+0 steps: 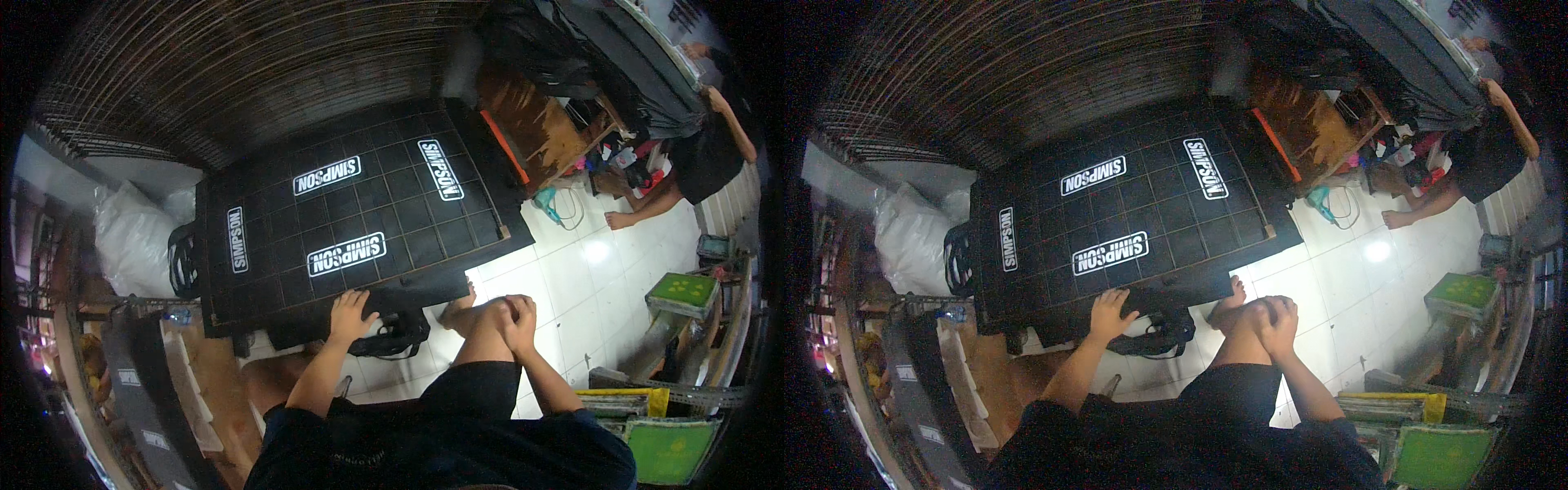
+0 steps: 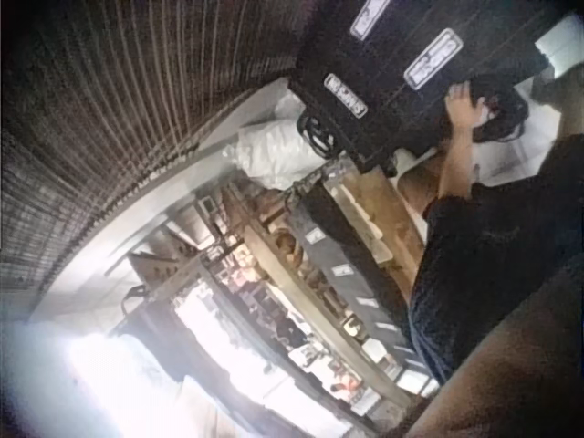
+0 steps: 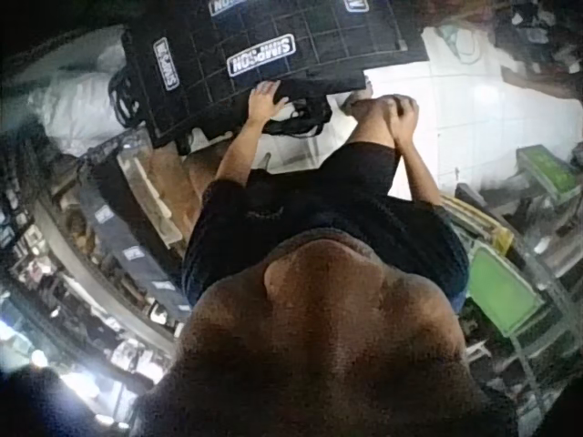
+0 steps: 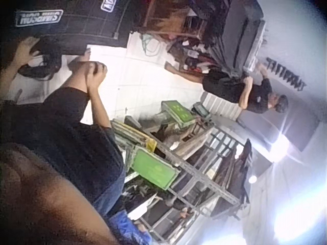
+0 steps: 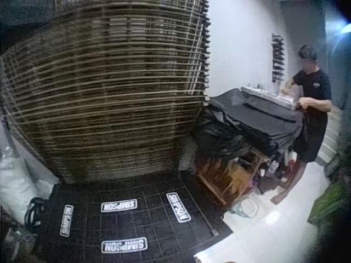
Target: The person sits on the floor and repeatedly picks up black floor mats from a pile, aligns them, and places them onto a stack. Another person in the background also handles similar mats.
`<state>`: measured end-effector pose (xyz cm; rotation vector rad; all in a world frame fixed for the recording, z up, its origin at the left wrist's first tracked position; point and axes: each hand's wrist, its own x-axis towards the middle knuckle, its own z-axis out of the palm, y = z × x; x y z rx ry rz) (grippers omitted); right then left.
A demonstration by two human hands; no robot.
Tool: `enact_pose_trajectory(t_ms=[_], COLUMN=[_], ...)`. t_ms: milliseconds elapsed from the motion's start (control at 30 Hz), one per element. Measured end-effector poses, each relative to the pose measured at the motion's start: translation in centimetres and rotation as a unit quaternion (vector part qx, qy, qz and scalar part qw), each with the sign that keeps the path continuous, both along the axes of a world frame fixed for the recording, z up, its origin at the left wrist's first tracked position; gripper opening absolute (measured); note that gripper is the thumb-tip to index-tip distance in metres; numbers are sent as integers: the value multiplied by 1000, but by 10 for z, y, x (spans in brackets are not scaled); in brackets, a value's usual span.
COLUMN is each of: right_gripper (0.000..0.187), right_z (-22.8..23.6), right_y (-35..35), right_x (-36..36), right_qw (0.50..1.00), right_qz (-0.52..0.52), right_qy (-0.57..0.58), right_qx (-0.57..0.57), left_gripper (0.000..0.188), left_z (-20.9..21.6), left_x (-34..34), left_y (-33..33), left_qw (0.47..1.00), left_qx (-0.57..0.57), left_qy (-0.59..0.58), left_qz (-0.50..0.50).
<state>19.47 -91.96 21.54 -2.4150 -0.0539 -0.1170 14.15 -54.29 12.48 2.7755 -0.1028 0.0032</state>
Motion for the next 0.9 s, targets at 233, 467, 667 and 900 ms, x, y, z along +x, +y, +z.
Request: enact_pose_trajectory(t_ms=[233, 467, 667, 900], right_gripper=[29, 36, 61, 81], right_z=[-10, 27, -35, -9], right_y=[1, 69, 159, 170], right_x=[-6, -32, -120, -135], right_qw=[999, 948, 808, 779], right_qz=[0, 222, 520, 557], right_qy=[-15, -20, 277, 128], right_qx=[-36, -227, 14, -257], left_gripper=[56, 61, 69, 56], left_z=[72, 88, 23, 68], left_x=[-84, -163, -164, -175], left_y=[-31, -60, -47, -42], left_qw=[962, 947, 928, 934], left_qx=[-146, -269, -214, -147], left_qy=[222, 176, 307, 319], left_qz=[-56, -23, 5, -70])
